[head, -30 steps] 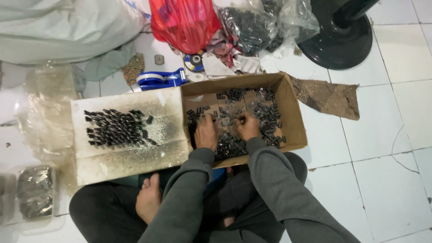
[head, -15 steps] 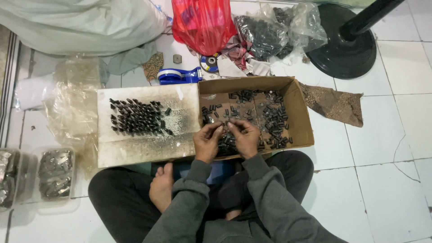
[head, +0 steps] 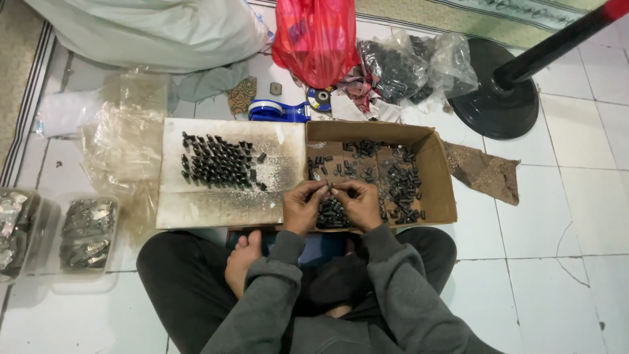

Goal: The person sits on the floor and sorts small dark metal parts from a cardboard box onto a white board. They pick up individual pieces, inspect them, and place them in rows on the board while occasionally returning pieces to the box.

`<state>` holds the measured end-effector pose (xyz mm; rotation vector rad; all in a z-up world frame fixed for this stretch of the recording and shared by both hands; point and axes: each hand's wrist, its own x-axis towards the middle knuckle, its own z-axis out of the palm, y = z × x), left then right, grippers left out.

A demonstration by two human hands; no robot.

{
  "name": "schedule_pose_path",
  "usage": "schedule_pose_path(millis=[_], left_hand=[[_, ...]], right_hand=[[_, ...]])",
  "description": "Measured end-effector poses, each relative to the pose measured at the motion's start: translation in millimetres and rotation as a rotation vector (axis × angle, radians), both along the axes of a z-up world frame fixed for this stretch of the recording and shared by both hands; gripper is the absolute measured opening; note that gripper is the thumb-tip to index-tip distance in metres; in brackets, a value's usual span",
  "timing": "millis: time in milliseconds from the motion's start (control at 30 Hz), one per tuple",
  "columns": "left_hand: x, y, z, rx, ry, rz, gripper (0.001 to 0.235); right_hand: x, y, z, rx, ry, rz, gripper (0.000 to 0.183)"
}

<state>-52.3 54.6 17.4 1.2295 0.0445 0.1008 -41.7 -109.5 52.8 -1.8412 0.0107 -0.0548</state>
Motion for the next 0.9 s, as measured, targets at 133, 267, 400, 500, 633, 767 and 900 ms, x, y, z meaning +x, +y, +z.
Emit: schedule_pose_path(millis=[133,267,400,500,633,767,900], left_hand=[[-2,12,5,-0.030,0.056,-0.080,0.017],[-3,19,16,-0.076,0.126,-0.134,0.018],[-5,29,24,-0.018,0.119,-0.197,0.017],[-1,31,25,-0.138,0.151,-0.130,0.023],[0,29,9,-0.157,0.138,-0.098,0.025],[-4,23,-4,-0.137,0.150,-0.015,0.024],[-15,16,3,0.183,0.111,0.391,0.013]], right_hand=[[11,-6,21,0.015,0.081,0.209,0.010],[20,-12,14,0.033,0.138,0.333,0.009],[22,-16,7,-0.010,0.141,0.376,0.009],[22,-5,6,0.129,0.170,0.259,0.016],[16,18,-5,0.361,0.174,0.163,0.026],[11,15,-28,0.279,0.094,0.140,0.023],[18,24,-45,0.096,0.022,0.156,0.021]])
